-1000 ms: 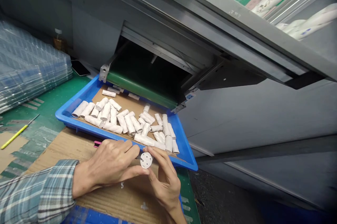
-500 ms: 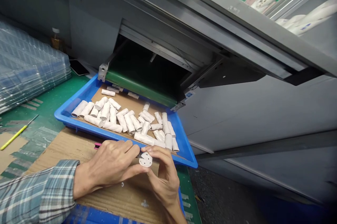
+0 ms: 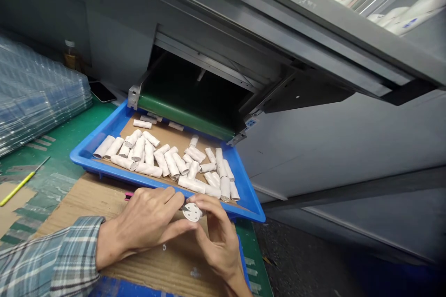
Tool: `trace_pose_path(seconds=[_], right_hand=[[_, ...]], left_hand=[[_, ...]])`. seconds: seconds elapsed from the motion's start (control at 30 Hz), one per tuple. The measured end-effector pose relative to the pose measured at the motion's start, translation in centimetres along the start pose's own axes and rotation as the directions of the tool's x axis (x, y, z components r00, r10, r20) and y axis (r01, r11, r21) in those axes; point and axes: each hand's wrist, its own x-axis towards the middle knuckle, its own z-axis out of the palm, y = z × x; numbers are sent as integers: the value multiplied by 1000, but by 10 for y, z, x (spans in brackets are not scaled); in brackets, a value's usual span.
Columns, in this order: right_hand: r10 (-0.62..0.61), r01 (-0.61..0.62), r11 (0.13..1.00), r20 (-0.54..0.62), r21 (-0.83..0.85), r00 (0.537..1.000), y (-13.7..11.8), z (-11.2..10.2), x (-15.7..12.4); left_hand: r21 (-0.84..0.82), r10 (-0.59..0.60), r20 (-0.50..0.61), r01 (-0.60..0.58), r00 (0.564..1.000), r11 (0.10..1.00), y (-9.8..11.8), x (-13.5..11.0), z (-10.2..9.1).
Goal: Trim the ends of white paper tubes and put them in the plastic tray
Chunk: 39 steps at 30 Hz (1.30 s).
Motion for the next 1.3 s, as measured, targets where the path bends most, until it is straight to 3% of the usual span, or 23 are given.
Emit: trace_pose_path(seconds=[0.4, 0.8, 1.3], right_hand=[[-35, 41, 996, -74, 77, 997, -1, 7, 0], [-128, 123, 992, -197, -34, 972, 1, 17, -3], [-236, 194, 964, -250, -181, 939, -3, 21, 1]], left_hand=[[-21, 5, 9, -5, 1000, 1000, 2, -1, 0], [-18, 33, -15, -34, 999, 999, 6, -2, 2], [-9, 59, -14, -60, 998, 998, 8, -1, 0]])
